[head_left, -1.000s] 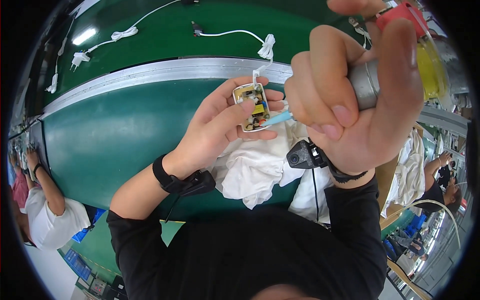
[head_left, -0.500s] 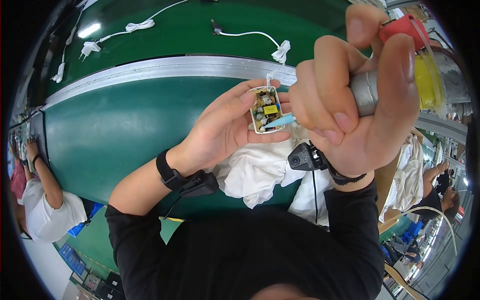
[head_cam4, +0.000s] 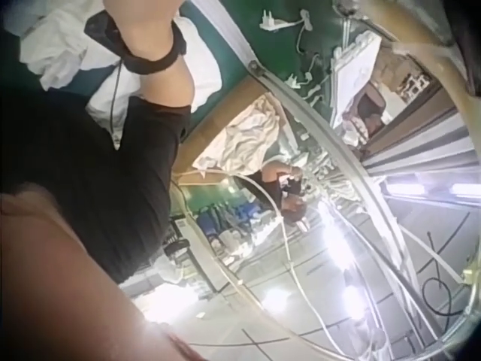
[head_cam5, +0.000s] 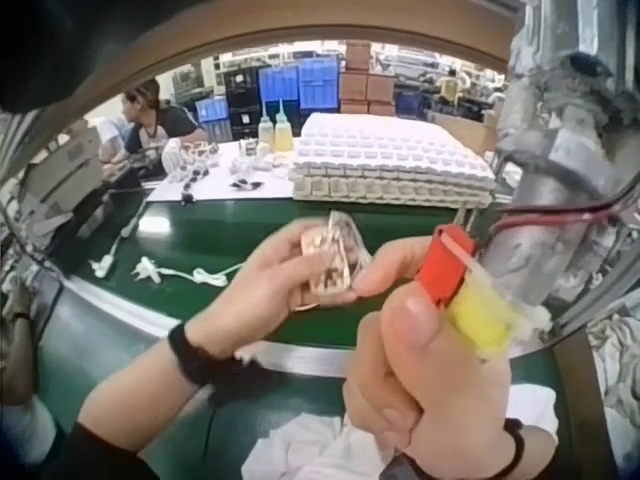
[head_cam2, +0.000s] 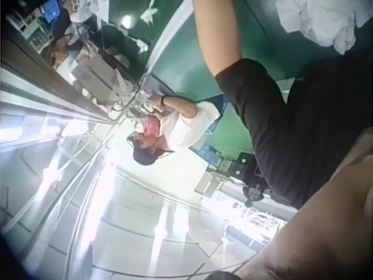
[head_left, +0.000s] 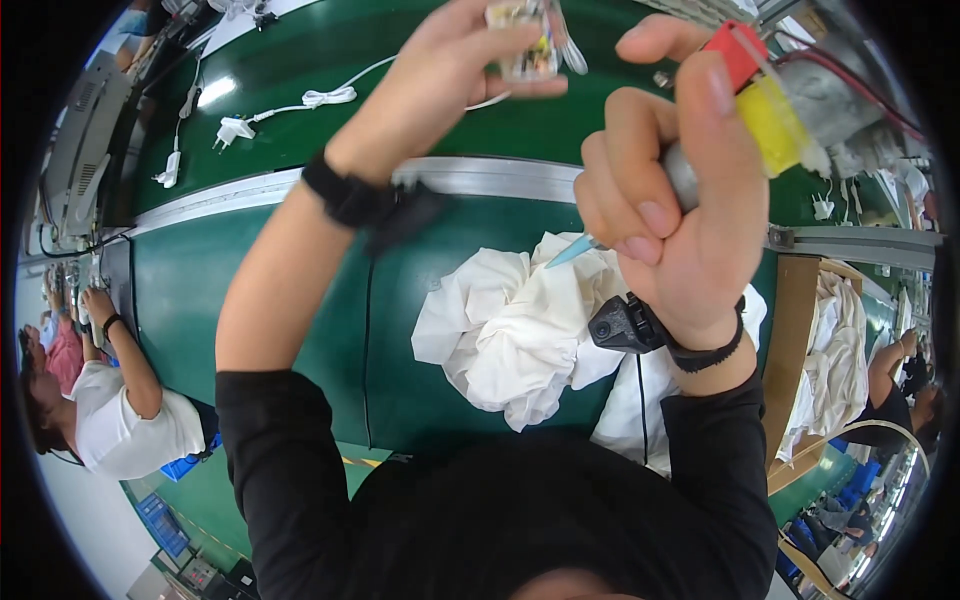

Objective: The person applies glue to the internal components of power adapters using a dispenser, handling them one at a time. After each application, they set the adapter aside on the conveyor belt and pick up another to repeat the process.

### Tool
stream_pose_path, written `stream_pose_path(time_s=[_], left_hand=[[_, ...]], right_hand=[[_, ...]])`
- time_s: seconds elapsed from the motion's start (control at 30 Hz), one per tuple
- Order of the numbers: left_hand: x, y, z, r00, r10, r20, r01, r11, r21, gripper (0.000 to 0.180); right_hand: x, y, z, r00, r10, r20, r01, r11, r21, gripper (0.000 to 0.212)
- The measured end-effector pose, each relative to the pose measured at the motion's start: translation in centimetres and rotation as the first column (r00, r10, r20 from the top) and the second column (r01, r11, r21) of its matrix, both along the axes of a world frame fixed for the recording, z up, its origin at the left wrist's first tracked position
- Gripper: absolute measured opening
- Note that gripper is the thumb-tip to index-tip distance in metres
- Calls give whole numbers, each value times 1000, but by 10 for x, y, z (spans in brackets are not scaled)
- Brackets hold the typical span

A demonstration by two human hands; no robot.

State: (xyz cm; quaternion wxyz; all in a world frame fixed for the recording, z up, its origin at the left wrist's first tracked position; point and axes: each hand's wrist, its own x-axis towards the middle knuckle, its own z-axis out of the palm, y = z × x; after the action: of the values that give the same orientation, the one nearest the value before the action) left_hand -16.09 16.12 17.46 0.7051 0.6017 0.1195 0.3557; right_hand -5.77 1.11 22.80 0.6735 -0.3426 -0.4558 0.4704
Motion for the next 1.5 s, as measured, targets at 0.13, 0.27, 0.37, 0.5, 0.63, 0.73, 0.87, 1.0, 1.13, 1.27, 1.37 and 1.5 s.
stream_pose_path(time_s=[0.13, 0.27, 0.37, 0.5, 0.63, 0.73, 0.87, 1.0, 1.13, 1.27, 1.37, 1.5], left_hand=[[39, 15, 27, 995, 59, -81, -40, 975, 220, 46], [56, -3, 10, 910, 415, 0, -143, 314, 938, 41], [40, -15, -24, 900, 341, -271, -82, 744, 663, 50], [27, -9, -33, 904, 358, -232, -92, 694, 714, 48], [-37, 52, -21, 768, 579, -272, 3, 422, 906, 50], [-127, 94, -3, 405, 882, -241, 330, 104, 938, 52], [-211, 112, -26, 53, 941, -334, 566, 248, 786, 50], [-217, 108, -30, -8, 850, -527, 301, 504, 809, 46], [-186, 86, -35, 49, 827, -560, -132, 561, 817, 36], [-113, 32, -36, 542, 477, -692, -503, 844, 188, 35], [-82, -9, -33, 802, 191, -566, -338, 926, -167, 34], [-50, -54, -37, 968, 77, -239, -189, 849, -494, 33]], right_hand=[[-5, -7, 13, 994, -58, 98, 70, 990, -126, 32], [2, -5, 6, 997, -22, 74, 24, 1000, -15, 30], [4, -5, 3, 998, 14, 54, -16, 999, 45, 29], [7, -7, 3, 999, 31, 44, -34, 997, 71, 28], [1, -15, 21, 996, -86, 23, 89, 978, -191, 27], [10, -12, 8, 998, -4, 61, 7, 999, -44, 26], [13, -3, -6, 999, 21, 51, -27, 994, 110, 26], [13, -4, -6, 999, 31, 28, -33, 997, 67, 25], [11, -3, -5, 1000, -4, 22, 2, 998, 71, 25], [19, -7, 0, 997, 59, 49, -64, 993, 100, 25], [8, -7, 15, 998, -37, 57, 40, 998, -55, 25], [12, -6, 18, 993, -104, 58, 111, 985, -133, 23]])
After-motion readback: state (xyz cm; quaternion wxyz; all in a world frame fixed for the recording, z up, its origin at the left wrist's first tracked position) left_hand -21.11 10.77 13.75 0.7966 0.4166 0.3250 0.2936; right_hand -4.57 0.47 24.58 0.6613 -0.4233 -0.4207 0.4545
